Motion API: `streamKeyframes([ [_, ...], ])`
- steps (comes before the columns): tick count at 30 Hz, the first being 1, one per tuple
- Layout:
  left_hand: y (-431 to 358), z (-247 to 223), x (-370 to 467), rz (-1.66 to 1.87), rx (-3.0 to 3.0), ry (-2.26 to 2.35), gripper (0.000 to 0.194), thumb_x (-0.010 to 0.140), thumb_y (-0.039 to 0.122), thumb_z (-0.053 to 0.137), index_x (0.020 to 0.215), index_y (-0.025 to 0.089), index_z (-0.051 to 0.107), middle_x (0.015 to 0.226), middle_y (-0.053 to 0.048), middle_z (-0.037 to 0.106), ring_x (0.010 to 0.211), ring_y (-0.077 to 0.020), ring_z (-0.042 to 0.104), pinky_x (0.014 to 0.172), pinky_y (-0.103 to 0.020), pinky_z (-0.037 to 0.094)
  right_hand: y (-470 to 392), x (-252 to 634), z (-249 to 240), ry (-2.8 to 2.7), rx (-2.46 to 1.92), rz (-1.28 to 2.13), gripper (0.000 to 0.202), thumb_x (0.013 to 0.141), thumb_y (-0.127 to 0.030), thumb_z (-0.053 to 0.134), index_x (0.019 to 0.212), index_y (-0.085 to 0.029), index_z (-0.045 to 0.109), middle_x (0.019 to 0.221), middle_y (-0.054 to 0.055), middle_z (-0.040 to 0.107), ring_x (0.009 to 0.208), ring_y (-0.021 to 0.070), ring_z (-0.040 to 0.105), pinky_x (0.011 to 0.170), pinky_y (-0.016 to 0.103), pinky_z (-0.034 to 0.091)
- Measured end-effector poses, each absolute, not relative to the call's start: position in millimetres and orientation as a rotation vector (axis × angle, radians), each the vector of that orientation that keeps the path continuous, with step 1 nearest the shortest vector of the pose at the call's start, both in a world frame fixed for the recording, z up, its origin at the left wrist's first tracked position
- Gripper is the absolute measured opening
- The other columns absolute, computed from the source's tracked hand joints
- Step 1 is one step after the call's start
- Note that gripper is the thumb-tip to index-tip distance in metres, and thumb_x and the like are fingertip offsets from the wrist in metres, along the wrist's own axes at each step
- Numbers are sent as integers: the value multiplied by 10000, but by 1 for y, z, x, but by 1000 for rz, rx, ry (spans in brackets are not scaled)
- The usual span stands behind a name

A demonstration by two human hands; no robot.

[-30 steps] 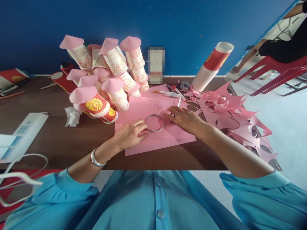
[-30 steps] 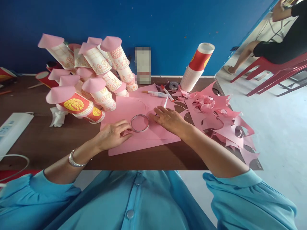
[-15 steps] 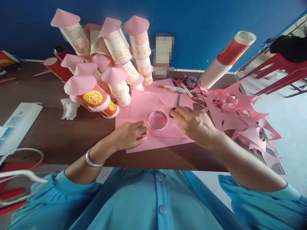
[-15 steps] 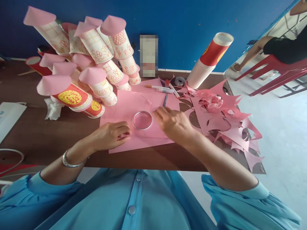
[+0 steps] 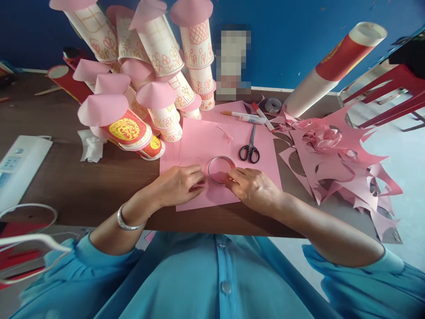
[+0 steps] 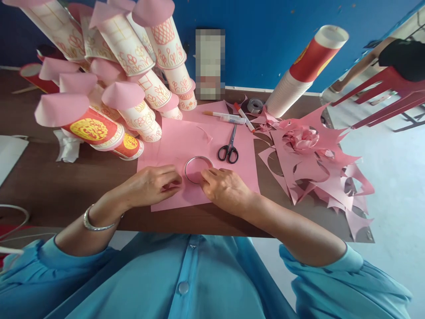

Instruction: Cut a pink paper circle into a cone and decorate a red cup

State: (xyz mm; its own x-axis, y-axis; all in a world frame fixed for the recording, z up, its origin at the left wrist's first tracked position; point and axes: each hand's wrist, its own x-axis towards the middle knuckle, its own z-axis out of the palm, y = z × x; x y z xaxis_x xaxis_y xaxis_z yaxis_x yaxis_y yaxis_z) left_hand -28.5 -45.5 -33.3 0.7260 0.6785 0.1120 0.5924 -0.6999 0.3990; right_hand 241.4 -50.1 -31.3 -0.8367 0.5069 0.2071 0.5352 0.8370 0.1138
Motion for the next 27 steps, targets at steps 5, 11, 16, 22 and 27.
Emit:
streamKeyframes([
  [5, -45, -31, -28, 365, 2577, 985, 136, 1003, 223, 609, 919, 149, 686, 875, -27, 687, 681, -119, 640, 609, -234, 474, -54, 239, -33, -2838, -790, -233, 191, 992, -40, 579, 904, -154, 705, 846, 35, 680, 724, 163, 600, 637, 324, 398],
  [11, -45, -29, -30, 337, 2537, 1004, 132, 997, 211, 579, 923, 163, 677, 884, -30, 695, 741, -136, 660, 637, -236, 484, -55, 243, -29, -2863, -804, -229, 193, 993, -45, 562, 904, -154, 694, 918, 57, 700, 759, 164, 610, 620, 324, 389],
  [16, -43, -26, -34, 319, 2535, 1059, 165, 984, 212, 560, 854, 177, 656, 833, -9, 685, 698, -124, 634, 612, -240, 454, -60, 253, -14, -2806, -823, -307, 256, 987, -52, 556, 785, -163, 668, 809, 50, 671, 694, 161, 565, 591, 326, 353],
  [22, -39, -26, -40, 293, 2600, 1218, 226, 1007, 307, 556, 867, 179, 679, 864, -25, 717, 705, -140, 646, 582, -253, 414, -62, 263, -6, -2827, -886, -368, 252, 947, -18, 570, 763, -165, 659, 777, 35, 648, 636, 147, 522, 570, 320, 329],
  [27, -40, -25, -39, 328, 2694, 1313, 222, 1005, 269, 546, 853, 183, 684, 826, -19, 697, 649, -134, 610, 526, -268, 348, -59, 261, -10, -2816, -884, -391, 239, 936, -19, 580, 766, -168, 658, 783, 35, 653, 646, 152, 527, 566, 322, 323],
])
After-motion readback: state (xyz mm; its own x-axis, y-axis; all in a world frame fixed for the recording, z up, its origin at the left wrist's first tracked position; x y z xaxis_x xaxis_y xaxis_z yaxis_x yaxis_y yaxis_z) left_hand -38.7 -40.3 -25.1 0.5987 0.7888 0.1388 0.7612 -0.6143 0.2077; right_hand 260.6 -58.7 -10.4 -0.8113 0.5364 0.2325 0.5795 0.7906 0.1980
